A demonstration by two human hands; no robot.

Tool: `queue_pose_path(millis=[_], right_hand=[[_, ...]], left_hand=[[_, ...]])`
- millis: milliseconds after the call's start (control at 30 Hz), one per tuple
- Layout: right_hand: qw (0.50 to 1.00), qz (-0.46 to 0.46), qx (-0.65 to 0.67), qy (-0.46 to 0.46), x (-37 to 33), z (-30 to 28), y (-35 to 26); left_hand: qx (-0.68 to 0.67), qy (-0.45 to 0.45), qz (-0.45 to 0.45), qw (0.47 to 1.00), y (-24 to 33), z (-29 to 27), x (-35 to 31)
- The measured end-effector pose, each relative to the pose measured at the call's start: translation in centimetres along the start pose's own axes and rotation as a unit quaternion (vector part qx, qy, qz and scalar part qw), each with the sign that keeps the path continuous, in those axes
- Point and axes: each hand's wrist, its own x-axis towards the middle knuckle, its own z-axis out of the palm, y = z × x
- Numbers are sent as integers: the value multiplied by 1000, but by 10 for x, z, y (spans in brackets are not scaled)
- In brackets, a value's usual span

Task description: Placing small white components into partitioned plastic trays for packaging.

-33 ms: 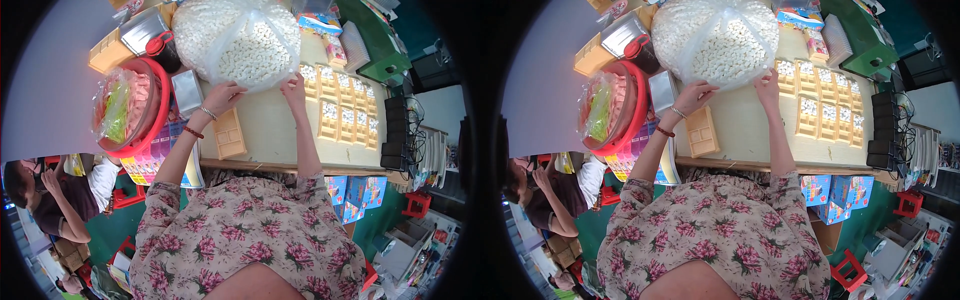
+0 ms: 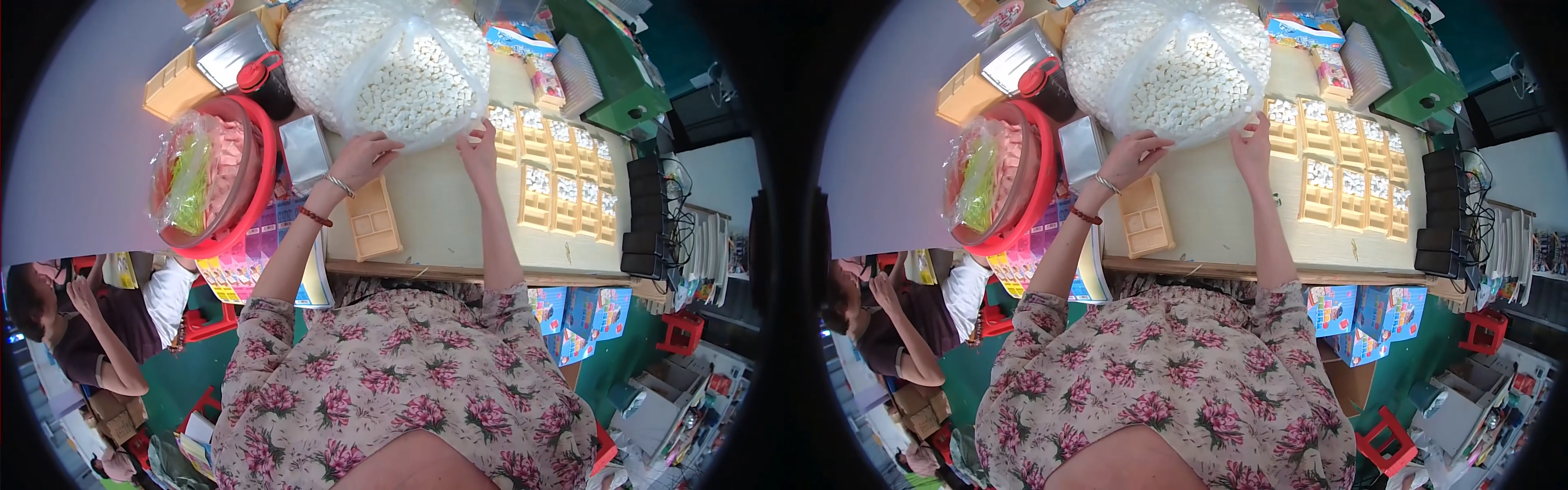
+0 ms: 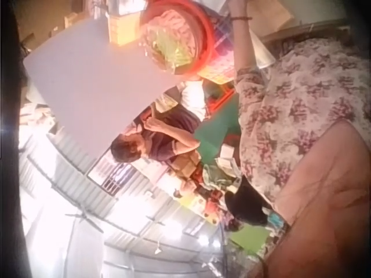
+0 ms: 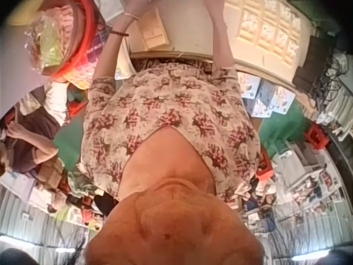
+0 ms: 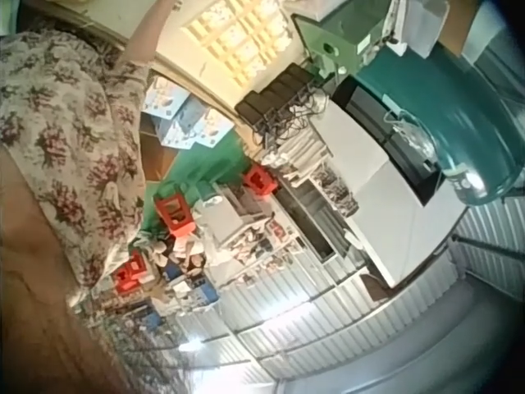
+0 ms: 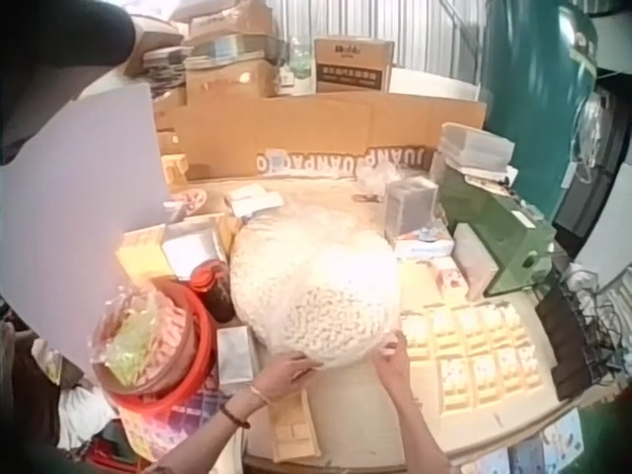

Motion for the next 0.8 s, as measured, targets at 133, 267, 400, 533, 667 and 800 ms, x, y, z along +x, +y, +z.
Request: queue_pose_path(millis=[133, 267, 400, 533, 667, 800], right_hand=[[964, -175, -140, 144, -10, 3, -10], [932, -233, -260, 100, 13, -8, -5], [931, -194, -292, 103, 36, -12, -6], [895, -178, -406, 55, 45, -18, -11], [908, -206, -345, 119, 38, -12, -39], [961, -245, -116, -53, 49, 32, -54]], left_hand=[[18, 52, 24, 998, 2, 0, 3], [25, 59, 34, 997, 6, 2, 4], [17, 52, 19, 998, 7, 5, 0], [4, 53, 9, 999, 5, 4, -4], [-10, 77, 7, 997, 7, -1, -6], [-23, 85, 51, 995, 20, -4, 8]])
